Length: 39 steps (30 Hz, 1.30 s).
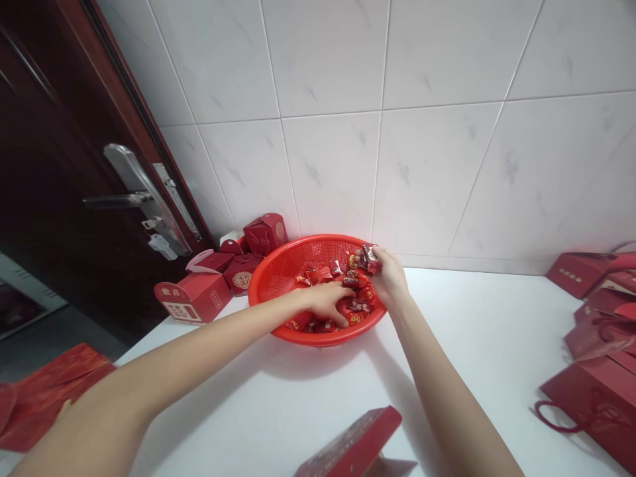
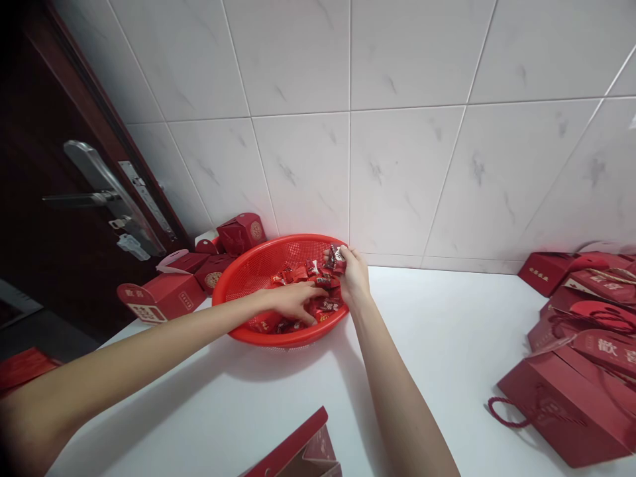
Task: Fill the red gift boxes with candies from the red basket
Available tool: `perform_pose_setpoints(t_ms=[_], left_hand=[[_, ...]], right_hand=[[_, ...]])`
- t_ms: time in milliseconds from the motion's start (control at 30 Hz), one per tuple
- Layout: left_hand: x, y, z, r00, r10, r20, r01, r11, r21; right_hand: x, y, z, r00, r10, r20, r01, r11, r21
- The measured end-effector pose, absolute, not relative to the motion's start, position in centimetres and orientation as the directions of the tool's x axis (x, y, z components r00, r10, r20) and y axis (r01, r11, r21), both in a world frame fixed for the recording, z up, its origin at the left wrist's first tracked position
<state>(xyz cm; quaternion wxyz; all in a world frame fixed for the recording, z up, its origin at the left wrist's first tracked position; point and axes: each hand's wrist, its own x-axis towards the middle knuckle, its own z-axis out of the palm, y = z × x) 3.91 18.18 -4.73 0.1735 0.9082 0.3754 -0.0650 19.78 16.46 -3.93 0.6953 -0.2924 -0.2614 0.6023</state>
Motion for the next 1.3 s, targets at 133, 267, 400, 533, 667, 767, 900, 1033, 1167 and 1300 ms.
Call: perform_pose_setpoints(t_ms=[133,267,400,533,667,767,900,1033,1167,1300], left_hand=[[4.0,18.5,-4.8,0.698,0.679,-0.227,0.704,-0.592,0.393],[3.1,19.5,-4.1,0.697,0.698,-0.163,0.632,-0.491,0.6],[2.6,19.8,-3.1,0.659,0.748,-0.079,0.561,-0.419,0.714],[2.6,19.6,-2.7,0.582,0.81,-0.074,0.473,-0.263,0.841],[2.5,20.3,-2.8,0.505,0.862,-0.041,0.304,-0.133,0.943],[2.3,20.8,-2.9,0.496,0.868,0.019,0.187,-0.129,0.974],[2.2,20.9,-3.0,0.496,0.865,0.079,0.13,-0.163,0.978],[2.3,20.8,-3.1,0.475,0.871,0.126,0.13,-0.211,0.969],[2.3,20.9,-3.0,0.448,0.879,0.166,0.099,-0.233,0.967],[2.3,20.7,-3.0,0.462,0.871,0.167,0.107,-0.242,0.964]], right_hand=[[19.7,16.6,-4.0,0.132,0.991,0.01,-0.687,0.099,-0.72],[19.7,16.6,-4.1,0.136,0.99,0.02,-0.688,0.109,-0.717],[19.8,16.7,-4.1,0.147,0.989,0.016,-0.687,0.114,-0.718],[19.8,16.7,-4.1,0.131,0.991,0.024,-0.693,0.109,-0.713],[19.6,16.3,-3.6,0.148,0.989,-0.014,-0.697,0.094,-0.711],[19.4,15.9,-3.1,0.147,0.988,-0.055,-0.692,0.063,-0.719],[19.3,15.8,-3.1,0.123,0.992,-0.031,-0.673,0.061,-0.737],[19.5,16.3,-3.7,0.111,0.994,0.021,-0.636,0.088,-0.767],[19.6,16.8,-4.3,0.105,0.993,0.046,-0.606,0.101,-0.789],[19.8,16.8,-4.5,0.039,0.999,0.035,-0.57,0.052,-0.82]])
